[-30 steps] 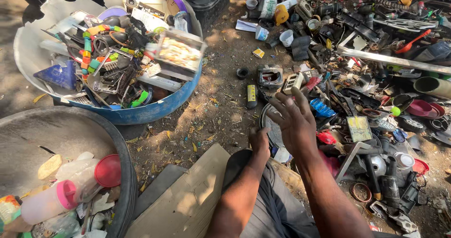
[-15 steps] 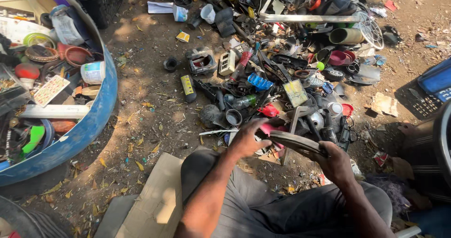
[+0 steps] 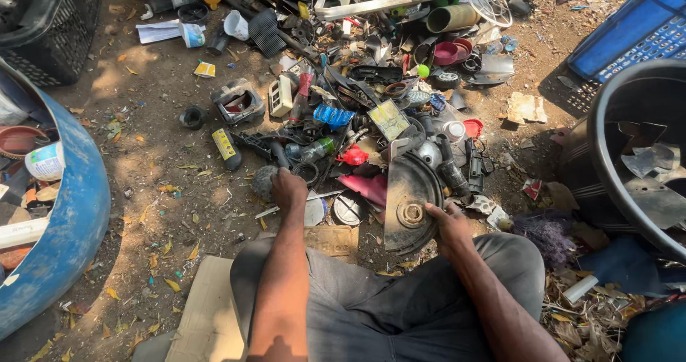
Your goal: The person sits on a piece of cardboard and sorts through a large pile of mixed scrap materials. They pick up various items including plastic containers, metal parts, and electronic components, inspect them, and place them into nearby bins or onto the ground.
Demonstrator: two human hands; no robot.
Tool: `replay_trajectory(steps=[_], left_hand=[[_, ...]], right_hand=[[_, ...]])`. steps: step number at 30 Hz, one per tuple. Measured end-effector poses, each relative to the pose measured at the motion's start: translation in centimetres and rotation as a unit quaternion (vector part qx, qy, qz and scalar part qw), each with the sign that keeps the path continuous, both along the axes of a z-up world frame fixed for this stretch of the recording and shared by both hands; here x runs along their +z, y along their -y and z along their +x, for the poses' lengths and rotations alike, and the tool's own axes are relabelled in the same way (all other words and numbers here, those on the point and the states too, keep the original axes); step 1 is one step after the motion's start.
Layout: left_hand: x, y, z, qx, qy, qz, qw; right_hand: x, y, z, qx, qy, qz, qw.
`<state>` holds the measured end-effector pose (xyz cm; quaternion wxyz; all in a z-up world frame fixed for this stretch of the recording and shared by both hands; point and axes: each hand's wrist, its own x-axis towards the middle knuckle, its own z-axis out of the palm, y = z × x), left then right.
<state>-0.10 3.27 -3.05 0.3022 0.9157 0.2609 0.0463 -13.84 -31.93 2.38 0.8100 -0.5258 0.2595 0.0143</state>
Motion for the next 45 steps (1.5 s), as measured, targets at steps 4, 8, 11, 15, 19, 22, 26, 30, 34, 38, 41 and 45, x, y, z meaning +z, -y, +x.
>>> replay_trajectory(steps=[4,8,11,15,19,22,26,30,34,38,41,45], left_hand=[[-0.8,-0.4,0.3,-0.056,-0.021,-0.008,0.998],[-1.1,0.4,0.7,-0.1,-0.053,-0.02,0.993],[-0.1,0.3,0.8,-0.066,-0.042,-0.017,0.997],[3.5,1.4,-0.7,0.011,0.087,0.003,0.996],[7.4,7.0,-6.1,-0.165,0.236,-0.07,0.955],[9.2,11.9,-11.4,-0.32,0.221,-0.086,0.917],[10.1,14.8,-13.9,-0.347,0.191,-0.07,0.916],[9.2,13.4,-11.6,-0.294,0.208,-0.271,0.893],[6.5,9.4,-7.8,-0.183,0.181,-0.371,0.892],[3.8,6.7,-5.9,-0.178,0.166,-0.238,0.94],[2.3,8.3,-5.0,-0.229,0.158,-0.119,0.953],[0.7,12.7,-3.5,-0.269,0.121,0.077,0.952]], right_hand=[[0.5,-1.2,0.2,0.076,-0.06,-0.061,0.993],[1.2,-2.0,-0.3,0.151,-0.095,-0.157,0.971],[0.9,-2.4,-1.1,0.174,-0.062,-0.199,0.963],[0.8,-2.2,-1.2,0.139,-0.082,-0.14,0.977],[0.8,-1.9,-0.7,0.111,-0.015,0.012,0.994],[1.0,-2.6,-1.1,0.132,0.058,0.139,0.98],[1.8,-3.3,-1.5,0.136,0.059,0.094,0.985],[3.0,-1.1,-1.7,0.037,0.037,0.047,0.998],[6.5,7.1,-5.5,-0.123,0.113,0.144,0.975],[11.7,17.3,-14.6,-0.284,0.352,0.089,0.887],[13.6,21.1,-18.3,-0.395,0.497,0.027,0.773],[11.7,17.3,-17.9,-0.495,0.288,0.023,0.82]])
